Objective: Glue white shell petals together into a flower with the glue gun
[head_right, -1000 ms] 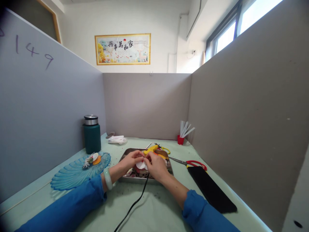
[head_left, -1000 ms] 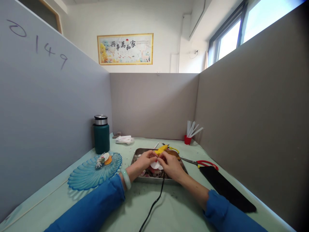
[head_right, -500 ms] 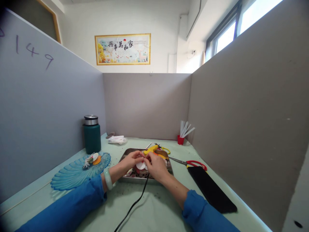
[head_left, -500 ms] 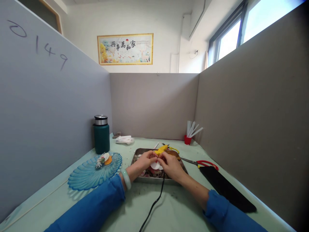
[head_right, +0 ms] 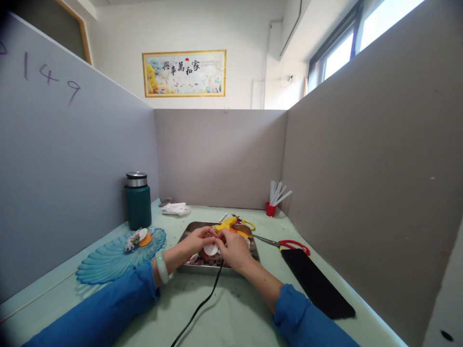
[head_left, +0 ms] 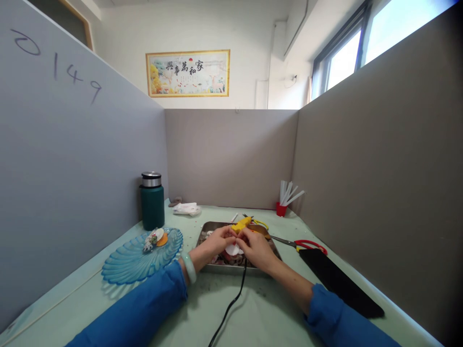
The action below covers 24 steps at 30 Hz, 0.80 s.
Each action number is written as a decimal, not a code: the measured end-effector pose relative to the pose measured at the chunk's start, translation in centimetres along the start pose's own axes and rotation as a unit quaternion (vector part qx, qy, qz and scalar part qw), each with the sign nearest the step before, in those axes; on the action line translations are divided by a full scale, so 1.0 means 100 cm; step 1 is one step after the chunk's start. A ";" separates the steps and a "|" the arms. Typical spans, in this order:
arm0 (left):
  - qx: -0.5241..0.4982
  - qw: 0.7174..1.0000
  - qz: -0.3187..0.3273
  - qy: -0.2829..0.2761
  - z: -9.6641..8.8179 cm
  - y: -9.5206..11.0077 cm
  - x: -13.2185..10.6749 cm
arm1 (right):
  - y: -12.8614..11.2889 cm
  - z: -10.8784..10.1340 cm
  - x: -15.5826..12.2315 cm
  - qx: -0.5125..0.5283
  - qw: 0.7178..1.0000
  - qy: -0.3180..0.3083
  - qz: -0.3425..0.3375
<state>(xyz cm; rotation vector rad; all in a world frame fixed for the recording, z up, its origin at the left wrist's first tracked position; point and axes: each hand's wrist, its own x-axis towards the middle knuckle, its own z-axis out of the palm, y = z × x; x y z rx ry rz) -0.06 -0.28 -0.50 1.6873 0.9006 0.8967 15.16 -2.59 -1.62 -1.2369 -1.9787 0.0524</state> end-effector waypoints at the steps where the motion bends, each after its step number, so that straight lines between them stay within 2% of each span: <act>1: 0.002 1.000 0.000 -0.002 0.000 -0.001 0.000 | 0.000 0.000 0.000 -0.001 1.000 -0.002 0.000; 11: 0.012 1.000 0.005 -0.010 -0.002 -0.008 0.005 | 0.000 -0.001 0.002 -0.007 1.000 -0.012 0.004; 24: 0.013 1.000 0.000 -0.020 -0.001 -0.006 0.003 | 0.001 0.001 0.001 -0.018 1.000 -0.013 0.005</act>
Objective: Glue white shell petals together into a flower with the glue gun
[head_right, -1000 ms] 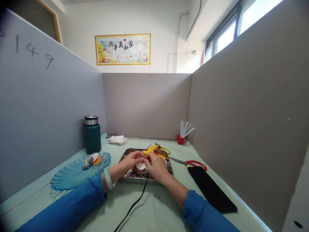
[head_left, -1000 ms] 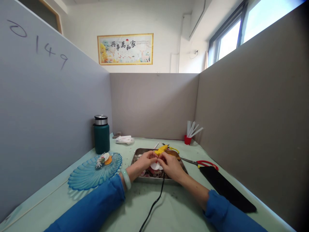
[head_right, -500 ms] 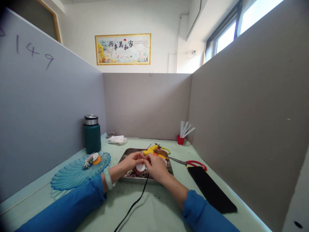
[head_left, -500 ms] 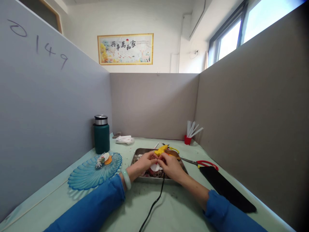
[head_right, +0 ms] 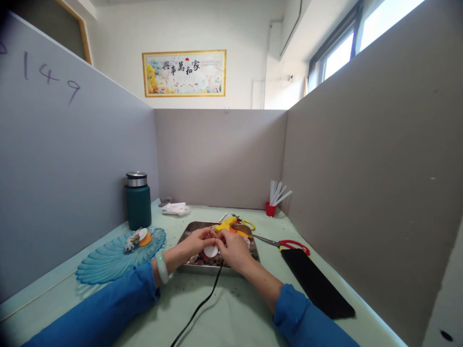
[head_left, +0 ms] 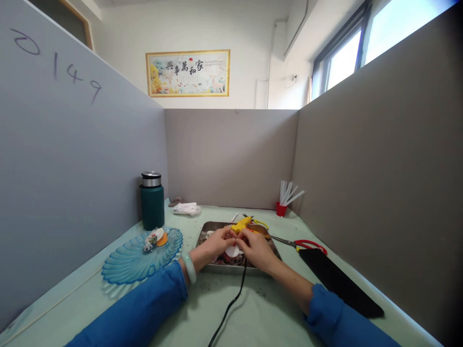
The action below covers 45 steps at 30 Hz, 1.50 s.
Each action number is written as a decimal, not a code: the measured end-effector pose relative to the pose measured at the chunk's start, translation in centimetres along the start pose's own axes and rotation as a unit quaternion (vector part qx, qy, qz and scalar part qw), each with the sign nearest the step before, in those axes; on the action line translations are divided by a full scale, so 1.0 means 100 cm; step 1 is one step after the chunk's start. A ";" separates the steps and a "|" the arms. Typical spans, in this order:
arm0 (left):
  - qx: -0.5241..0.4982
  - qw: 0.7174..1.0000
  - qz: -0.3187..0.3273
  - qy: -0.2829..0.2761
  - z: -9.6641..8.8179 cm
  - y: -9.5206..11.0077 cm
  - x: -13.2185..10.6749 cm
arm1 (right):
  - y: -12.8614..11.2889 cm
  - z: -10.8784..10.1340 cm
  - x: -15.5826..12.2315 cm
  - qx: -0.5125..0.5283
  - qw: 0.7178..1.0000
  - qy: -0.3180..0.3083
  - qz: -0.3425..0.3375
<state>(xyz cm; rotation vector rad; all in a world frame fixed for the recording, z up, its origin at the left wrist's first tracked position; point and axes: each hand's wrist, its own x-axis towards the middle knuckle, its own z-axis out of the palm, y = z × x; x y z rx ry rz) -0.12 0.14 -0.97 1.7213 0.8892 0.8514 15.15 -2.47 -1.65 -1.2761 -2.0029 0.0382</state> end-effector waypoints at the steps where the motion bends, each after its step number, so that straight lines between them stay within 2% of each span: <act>1: 0.003 1.000 0.000 -0.001 0.000 0.000 0.000 | 0.000 0.000 0.000 -0.001 1.000 -0.001 0.001; 27: 0.015 1.000 0.014 0.006 -0.001 -0.007 0.003 | -0.001 -0.001 0.000 -0.006 1.000 -0.010 0.005; 35: 0.070 0.996 0.052 0.032 -0.003 -0.014 0.007 | -0.002 0.000 0.000 -0.018 0.999 -0.026 0.016; 45: 0.136 0.988 0.052 0.045 -0.002 -0.009 0.005 | 0.001 0.003 0.000 -0.030 0.999 -0.029 0.011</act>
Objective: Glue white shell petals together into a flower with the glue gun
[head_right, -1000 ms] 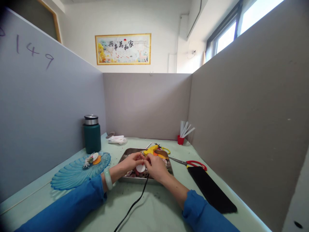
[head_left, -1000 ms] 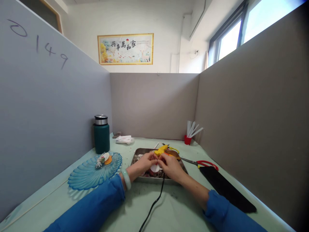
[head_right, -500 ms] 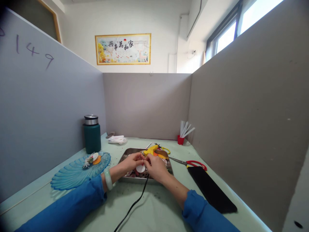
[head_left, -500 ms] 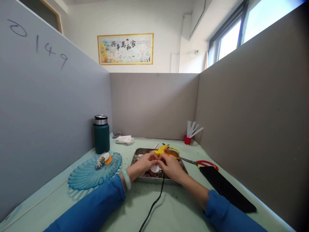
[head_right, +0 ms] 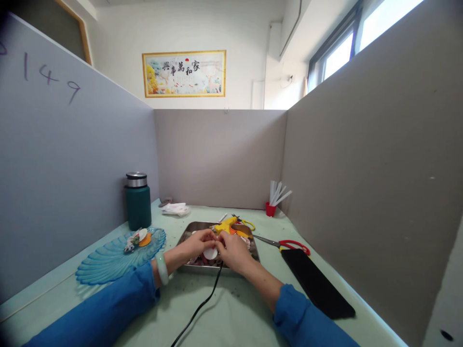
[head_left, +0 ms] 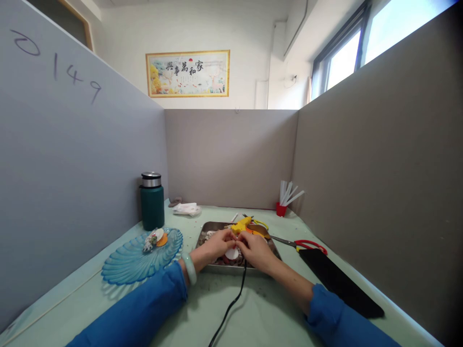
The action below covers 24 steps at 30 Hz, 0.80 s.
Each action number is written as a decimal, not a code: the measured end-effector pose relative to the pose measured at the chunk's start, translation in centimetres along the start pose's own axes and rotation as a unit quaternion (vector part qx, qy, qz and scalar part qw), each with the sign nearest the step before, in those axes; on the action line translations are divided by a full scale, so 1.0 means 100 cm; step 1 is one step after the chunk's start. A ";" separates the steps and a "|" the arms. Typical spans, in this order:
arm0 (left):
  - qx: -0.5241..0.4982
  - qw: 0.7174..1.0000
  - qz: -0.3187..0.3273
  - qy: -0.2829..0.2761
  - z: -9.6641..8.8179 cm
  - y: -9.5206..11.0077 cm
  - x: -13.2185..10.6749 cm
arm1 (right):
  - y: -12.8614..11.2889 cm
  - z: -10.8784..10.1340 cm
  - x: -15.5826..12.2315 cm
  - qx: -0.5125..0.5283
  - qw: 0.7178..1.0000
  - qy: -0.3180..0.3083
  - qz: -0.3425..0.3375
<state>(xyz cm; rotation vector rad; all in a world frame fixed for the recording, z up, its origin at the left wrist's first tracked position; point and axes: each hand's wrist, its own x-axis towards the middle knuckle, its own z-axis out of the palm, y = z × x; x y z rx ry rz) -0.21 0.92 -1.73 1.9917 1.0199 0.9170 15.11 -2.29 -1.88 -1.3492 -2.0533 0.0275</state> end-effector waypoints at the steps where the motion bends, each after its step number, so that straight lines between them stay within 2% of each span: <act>1: 0.000 1.000 -0.001 0.000 0.000 0.000 0.000 | 0.000 0.000 0.000 -0.001 1.000 0.000 0.001; 24: 0.017 1.000 -0.003 -0.005 0.000 0.000 0.000 | 0.000 0.000 0.000 -0.002 1.000 -0.005 -0.009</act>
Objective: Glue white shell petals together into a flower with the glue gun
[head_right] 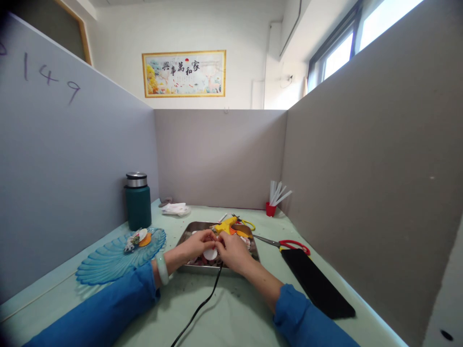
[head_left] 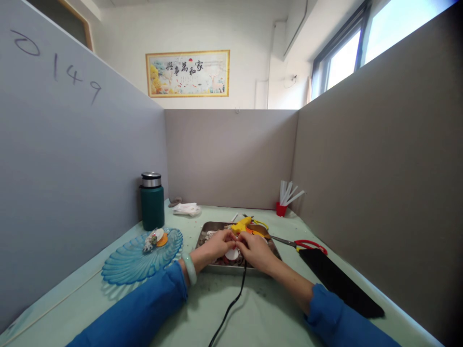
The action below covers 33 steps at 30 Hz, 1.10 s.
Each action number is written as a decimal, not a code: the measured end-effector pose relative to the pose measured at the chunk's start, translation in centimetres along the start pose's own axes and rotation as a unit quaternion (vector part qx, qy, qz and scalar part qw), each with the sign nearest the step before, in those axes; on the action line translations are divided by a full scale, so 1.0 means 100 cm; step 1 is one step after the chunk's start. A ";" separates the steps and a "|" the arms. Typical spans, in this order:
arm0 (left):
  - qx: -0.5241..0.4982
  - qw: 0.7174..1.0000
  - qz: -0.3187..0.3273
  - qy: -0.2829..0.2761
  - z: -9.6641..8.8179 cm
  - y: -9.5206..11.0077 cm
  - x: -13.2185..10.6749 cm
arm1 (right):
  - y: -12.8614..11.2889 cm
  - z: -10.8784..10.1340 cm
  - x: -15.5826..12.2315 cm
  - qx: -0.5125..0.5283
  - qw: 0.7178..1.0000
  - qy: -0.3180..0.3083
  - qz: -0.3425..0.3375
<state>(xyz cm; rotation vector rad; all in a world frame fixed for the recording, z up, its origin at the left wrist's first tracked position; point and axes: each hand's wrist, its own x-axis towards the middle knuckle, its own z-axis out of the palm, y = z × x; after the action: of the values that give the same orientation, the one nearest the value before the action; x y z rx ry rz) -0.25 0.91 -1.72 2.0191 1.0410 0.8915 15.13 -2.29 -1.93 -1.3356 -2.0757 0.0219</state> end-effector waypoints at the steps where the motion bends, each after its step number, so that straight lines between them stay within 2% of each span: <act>1: 0.000 1.000 0.001 0.001 0.000 -0.001 0.000 | 0.000 0.000 0.000 -0.001 1.000 -0.001 0.001; 12: -0.004 1.000 -0.007 0.004 0.000 -0.001 0.001 | 0.000 0.000 0.000 -0.009 1.000 0.000 0.002; 21: -0.108 0.993 -0.027 -0.023 0.003 -0.003 0.001 | -0.002 -0.002 0.000 0.001 1.000 0.015 0.020; 29: -0.098 0.995 0.000 0.027 0.000 -0.002 0.003 | -0.004 -0.004 -0.001 0.031 0.999 0.024 0.013; 33: -0.107 0.994 0.001 0.022 0.000 -0.001 0.002 | -0.004 -0.004 -0.001 0.024 0.999 0.019 0.025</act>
<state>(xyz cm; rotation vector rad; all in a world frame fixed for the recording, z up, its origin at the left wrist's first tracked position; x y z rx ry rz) -0.20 1.15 -1.78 1.8301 0.9257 1.0069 15.05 -2.65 -1.50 -1.3477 -1.9983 0.0683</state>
